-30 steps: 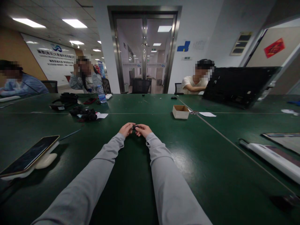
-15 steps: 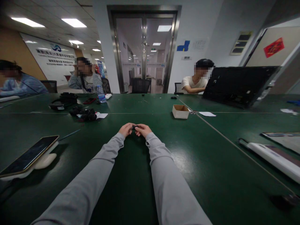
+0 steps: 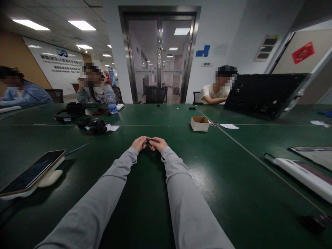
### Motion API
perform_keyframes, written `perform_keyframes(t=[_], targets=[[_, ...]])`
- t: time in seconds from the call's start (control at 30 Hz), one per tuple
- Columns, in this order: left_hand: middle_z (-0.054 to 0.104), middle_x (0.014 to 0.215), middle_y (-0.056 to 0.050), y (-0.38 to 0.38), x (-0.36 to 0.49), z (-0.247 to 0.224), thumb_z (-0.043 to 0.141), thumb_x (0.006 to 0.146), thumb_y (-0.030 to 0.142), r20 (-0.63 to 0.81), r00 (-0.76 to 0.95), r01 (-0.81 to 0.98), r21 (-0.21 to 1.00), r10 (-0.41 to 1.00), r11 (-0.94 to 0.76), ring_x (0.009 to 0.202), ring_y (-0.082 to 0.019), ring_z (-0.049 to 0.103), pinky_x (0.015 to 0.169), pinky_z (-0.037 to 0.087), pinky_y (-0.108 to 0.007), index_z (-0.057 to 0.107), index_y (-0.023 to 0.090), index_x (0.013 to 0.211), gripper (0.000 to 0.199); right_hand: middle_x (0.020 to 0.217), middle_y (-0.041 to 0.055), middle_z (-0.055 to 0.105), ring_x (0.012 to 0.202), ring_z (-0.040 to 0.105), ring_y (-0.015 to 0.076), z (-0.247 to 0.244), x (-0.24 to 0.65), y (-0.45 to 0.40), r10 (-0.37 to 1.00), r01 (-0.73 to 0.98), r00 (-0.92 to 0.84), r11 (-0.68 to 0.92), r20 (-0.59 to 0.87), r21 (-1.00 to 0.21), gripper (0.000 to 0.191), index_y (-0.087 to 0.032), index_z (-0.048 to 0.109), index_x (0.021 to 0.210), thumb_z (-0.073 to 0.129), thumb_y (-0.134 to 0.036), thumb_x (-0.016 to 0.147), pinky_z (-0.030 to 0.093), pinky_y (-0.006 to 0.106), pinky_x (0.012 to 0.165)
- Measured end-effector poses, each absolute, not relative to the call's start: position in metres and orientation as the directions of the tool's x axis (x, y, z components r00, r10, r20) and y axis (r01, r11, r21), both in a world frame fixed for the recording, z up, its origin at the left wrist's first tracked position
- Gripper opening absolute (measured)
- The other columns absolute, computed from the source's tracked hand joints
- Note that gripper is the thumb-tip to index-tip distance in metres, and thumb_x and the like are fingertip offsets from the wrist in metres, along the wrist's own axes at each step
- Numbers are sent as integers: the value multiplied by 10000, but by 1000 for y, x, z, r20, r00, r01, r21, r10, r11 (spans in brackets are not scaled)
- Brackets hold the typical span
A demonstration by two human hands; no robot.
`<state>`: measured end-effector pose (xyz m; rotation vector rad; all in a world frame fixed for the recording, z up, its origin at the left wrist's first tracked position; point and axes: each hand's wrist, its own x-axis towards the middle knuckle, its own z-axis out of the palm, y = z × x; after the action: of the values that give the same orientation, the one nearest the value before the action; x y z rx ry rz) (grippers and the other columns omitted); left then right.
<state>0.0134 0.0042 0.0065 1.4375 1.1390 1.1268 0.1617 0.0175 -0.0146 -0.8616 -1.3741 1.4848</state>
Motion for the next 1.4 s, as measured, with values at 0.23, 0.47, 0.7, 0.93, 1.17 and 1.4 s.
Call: perform_keyframes(t=[0.23, 0.47, 0.7, 0.93, 1.17, 1.4], targets=[[406, 402, 55, 4, 13, 6, 393, 775, 245, 100, 142, 148, 982, 985, -121, 343, -55, 343, 371, 263, -167, 587, 126, 905, 262, 545, 11, 598, 450, 546, 91, -14, 162, 17, 935, -139, -346, 34, 81, -990, 232, -107, 586, 896, 674, -221, 715, 442, 169, 414], [415, 411, 49, 1, 13, 11, 384, 773, 228, 68, 143, 131, 987, 987, -88, 337, -59, 336, 363, 250, -171, 584, 119, 922, 272, 546, 11, 596, 448, 541, 92, -15, 162, 18, 933, -143, -349, 35, 83, -989, 241, -105, 588, 908, 673, -222, 714, 437, 168, 415], [443, 444, 42, 3, 12, 8, 402, 772, 227, 68, 136, 135, 987, 988, -87, 347, -59, 361, 360, 246, -169, 571, 126, 955, 268, 550, 17, 598, 452, 544, 96, -14, 162, 17, 935, -138, -346, 30, 77, -990, 227, -103, 591, 908, 667, -210, 722, 439, 170, 414], [472, 495, 39, 3, 12, 8, 429, 756, 250, 57, 129, 132, 988, 990, -75, 347, -50, 361, 349, 238, -170, 577, 146, 943, 260, 539, 8, 597, 443, 544, 93, -14, 162, 17, 933, -152, -350, 30, 82, -988, 216, -109, 592, 904, 660, -209, 724, 444, 170, 410], [444, 452, 45, 1, 12, 10, 397, 755, 242, 80, 152, 135, 986, 985, -101, 342, -55, 343, 361, 246, -174, 580, 135, 927, 273, 537, 7, 598, 438, 541, 90, -14, 161, 17, 937, -147, -342, 24, 74, -989, 219, -111, 590, 892, 669, -217, 717, 444, 170, 408], [434, 438, 43, 0, 12, 12, 366, 764, 231, 75, 158, 125, 988, 985, -95, 335, -55, 336, 357, 238, -173, 580, 129, 931, 290, 540, 8, 596, 444, 544, 92, -14, 162, 16, 939, -151, -336, 29, 79, -988, 225, -113, 591, 894, 671, -224, 716, 441, 168, 407]])
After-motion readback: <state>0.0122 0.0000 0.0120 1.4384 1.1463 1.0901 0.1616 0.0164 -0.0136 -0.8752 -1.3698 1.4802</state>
